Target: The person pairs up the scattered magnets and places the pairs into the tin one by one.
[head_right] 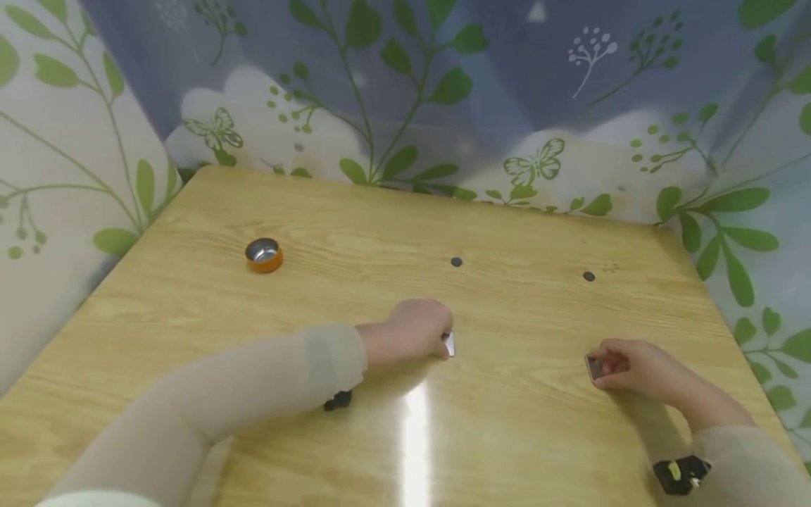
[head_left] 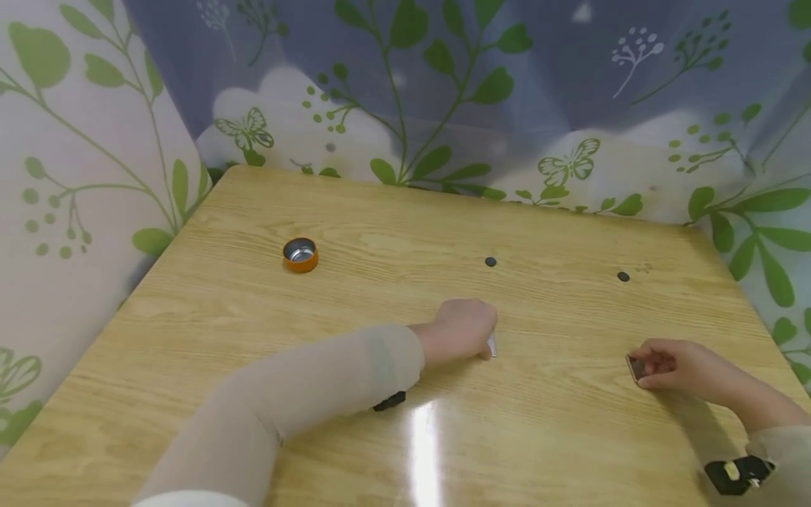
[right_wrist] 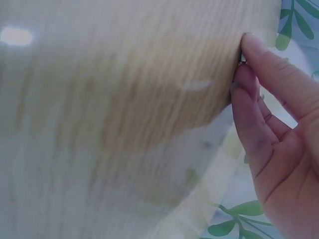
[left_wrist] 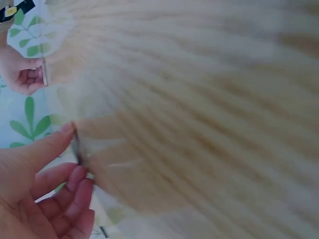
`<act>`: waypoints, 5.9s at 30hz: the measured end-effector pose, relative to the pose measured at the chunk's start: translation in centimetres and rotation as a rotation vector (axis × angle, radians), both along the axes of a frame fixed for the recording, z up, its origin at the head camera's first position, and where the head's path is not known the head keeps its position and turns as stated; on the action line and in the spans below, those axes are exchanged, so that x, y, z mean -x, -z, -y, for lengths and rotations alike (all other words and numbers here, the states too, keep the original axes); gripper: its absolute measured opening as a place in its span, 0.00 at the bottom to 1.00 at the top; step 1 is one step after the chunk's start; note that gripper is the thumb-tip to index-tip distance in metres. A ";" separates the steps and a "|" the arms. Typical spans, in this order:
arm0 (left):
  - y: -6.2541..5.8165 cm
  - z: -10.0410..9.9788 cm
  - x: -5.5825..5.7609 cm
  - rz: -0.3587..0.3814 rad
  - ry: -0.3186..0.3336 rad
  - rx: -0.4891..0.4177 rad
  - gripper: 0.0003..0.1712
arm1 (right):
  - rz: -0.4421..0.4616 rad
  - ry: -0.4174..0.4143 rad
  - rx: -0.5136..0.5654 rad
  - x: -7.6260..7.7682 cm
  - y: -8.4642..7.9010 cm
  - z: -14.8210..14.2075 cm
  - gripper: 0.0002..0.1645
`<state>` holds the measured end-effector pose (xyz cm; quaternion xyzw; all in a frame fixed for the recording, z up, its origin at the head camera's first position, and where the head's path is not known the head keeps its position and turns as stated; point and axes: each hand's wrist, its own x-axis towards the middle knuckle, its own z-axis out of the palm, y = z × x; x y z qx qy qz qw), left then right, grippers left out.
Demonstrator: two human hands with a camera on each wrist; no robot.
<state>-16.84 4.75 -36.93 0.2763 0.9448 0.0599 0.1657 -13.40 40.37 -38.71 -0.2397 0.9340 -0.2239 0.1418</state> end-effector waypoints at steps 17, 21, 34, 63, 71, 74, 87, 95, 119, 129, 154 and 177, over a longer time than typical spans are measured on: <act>1.6 1.5 0.4 0.139 -0.095 -0.377 0.18 | 0.099 0.038 0.082 0.5 0.0 0.1 0.18; 1.7 1.3 0.3 0.140 -0.099 -0.368 0.19 | 0.110 0.040 0.102 0.4 0.1 0.2 0.19; 1.1 -0.3 -0.5 0.156 -0.086 -0.327 0.20 | 0.082 -0.012 0.149 0.5 0.4 1.2 0.17; 1.2 -2.2 -0.6 0.072 -0.010 -0.278 0.16 | 0.119 0.025 0.057 0.3 -0.2 2.7 0.19; 1.2 -2.5 -0.7 0.068 -0.004 -0.275 0.13 | 0.105 0.008 0.059 0.3 -0.3 3.1 0.18; 1.2 -2.6 -0.7 0.071 -0.003 -0.277 0.14 | 0.108 0.004 0.057 0.3 -0.5 3.4 0.18; 1.2 -3.1 -0.6 0.072 0.011 -0.264 0.11 | 0.119 0.005 0.076 0.3 -0.7 3.8 0.20; 1.2 -3.3 -0.7 0.068 0.017 -0.270 0.10 | 0.085 -0.029 0.079 0.5 -0.5 4.0 0.18; 1.0 -3.9 -0.8 0.063 0.019 -0.258 0.13 | 0.101 -0.019 0.111 0.4 -0.4 4.9 0.18; 0.9 -4.0 -0.9 0.068 0.014 -0.250 0.11 | 0.131 -0.010 0.084 0.8 -0.4 5.3 0.19; 0.8 -4.7 -0.9 0.060 0.026 -0.236 0.10 | 0.133 -0.014 0.099 0.9 -0.8 6.2 0.18; 1.1 -5.8 -1.0 0.058 0.025 -0.221 0.14 | 0.132 -0.016 0.139 0.8 -0.3 6.1 0.18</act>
